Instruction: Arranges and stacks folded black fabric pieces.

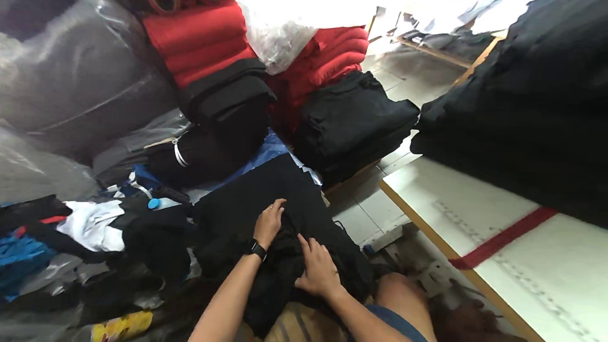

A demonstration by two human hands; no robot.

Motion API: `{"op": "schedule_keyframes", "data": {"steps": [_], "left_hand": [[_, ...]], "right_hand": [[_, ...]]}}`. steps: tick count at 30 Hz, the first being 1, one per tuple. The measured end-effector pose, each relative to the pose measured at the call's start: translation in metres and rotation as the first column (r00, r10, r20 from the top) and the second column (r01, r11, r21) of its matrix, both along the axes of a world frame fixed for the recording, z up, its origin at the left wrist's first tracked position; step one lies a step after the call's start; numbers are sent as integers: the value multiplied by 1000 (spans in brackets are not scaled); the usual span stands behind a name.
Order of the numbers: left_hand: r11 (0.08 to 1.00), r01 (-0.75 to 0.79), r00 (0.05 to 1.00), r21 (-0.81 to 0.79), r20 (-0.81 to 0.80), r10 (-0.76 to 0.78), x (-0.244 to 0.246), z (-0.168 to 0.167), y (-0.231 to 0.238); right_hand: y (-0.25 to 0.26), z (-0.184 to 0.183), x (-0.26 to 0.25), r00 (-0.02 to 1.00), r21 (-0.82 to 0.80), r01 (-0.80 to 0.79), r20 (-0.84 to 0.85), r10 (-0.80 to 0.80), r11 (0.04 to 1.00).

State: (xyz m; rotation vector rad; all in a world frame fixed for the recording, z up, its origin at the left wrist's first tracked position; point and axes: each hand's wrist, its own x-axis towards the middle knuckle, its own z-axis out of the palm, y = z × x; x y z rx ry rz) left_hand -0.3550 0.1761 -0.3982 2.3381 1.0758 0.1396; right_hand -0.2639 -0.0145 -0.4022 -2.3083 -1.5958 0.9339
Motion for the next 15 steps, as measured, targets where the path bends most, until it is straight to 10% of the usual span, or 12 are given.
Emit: {"op": "schedule_keyframes", "data": {"steps": [15], "left_hand": [[818,93,942,567,216,-256,-37,-8,-19]], "right_hand": [[-2,1,-3,1000,35,-5,9,5,999]]}}
